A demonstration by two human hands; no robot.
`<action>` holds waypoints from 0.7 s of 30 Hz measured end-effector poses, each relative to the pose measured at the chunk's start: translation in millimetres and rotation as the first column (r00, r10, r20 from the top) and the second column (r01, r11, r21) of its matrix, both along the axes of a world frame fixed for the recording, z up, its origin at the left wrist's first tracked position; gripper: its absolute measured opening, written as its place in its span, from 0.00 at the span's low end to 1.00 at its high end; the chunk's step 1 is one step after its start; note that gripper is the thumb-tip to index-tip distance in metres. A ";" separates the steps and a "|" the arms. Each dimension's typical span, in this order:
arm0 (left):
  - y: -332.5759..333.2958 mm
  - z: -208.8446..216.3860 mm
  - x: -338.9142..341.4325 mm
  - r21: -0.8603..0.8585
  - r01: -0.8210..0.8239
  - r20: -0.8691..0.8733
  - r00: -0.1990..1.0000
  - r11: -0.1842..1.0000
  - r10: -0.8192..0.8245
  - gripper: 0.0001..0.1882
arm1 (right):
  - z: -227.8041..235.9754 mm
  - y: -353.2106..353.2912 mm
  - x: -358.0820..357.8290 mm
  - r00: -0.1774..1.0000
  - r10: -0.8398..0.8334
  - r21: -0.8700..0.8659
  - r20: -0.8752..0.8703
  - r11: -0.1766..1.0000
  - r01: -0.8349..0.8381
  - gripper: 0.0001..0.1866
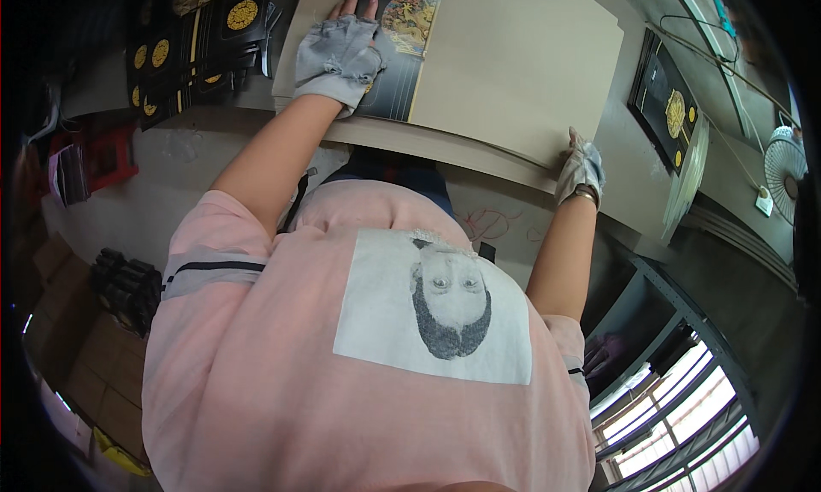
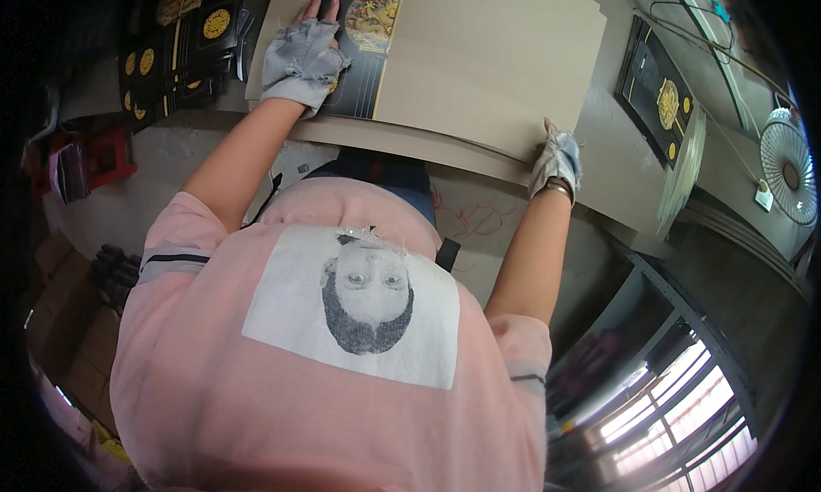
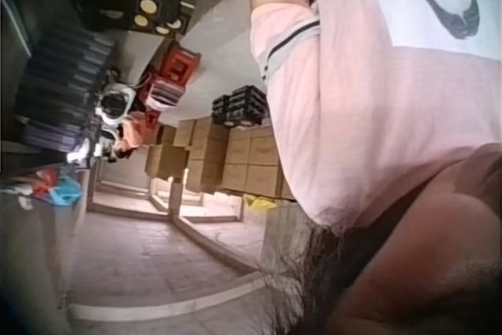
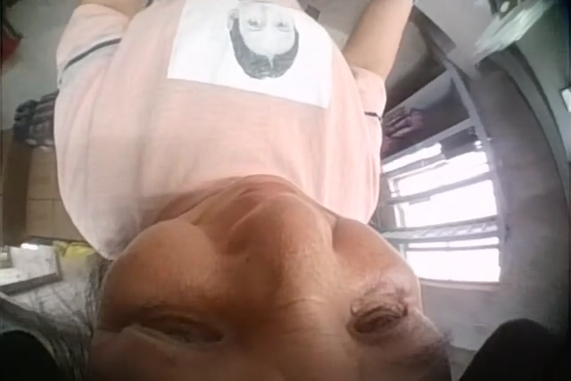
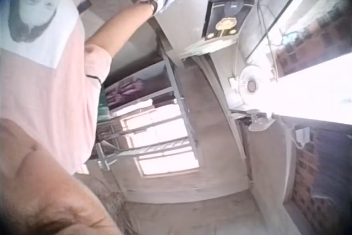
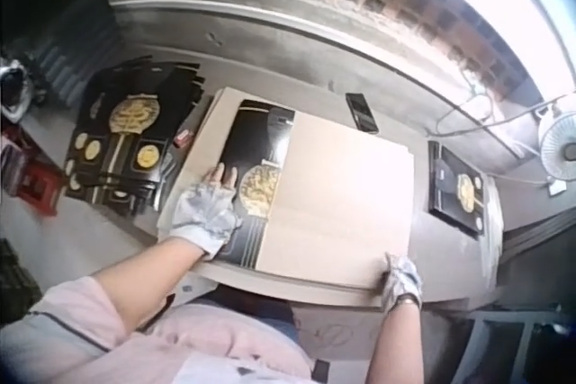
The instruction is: The recorder is assembling and folding paper packaging sheets with decorative gold designs.
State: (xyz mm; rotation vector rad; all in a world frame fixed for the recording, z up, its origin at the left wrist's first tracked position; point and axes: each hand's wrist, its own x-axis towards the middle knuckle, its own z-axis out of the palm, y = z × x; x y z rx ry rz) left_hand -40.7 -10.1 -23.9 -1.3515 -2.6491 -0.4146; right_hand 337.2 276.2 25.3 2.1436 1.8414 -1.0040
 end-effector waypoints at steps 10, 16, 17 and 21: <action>-3.6 7.1 -3.7 -0.069 0.010 0.073 0.997 0.998 -0.005 0.42 | -9.4 -18.1 -28.6 0.944 0.289 0.455 0.158 0.827 -0.330 0.31; -37.7 75.5 15.6 -0.392 0.428 0.222 0.903 0.814 -0.367 0.61 | -9.9 -73.5 -119.5 0.831 0.432 0.310 -0.352 0.891 -0.332 0.26; -37.5 80.9 19.1 -0.393 0.440 0.222 0.897 0.807 -0.381 0.61 | -23.5 -68.8 -129.1 0.783 0.361 0.199 -0.507 0.933 -0.301 0.25; -42.7 72.9 23.2 -0.418 0.494 0.247 0.869 0.763 -0.428 0.58 | 55.8 -118.2 -205.4 0.778 -0.040 -0.278 -0.627 0.945 -0.175 0.22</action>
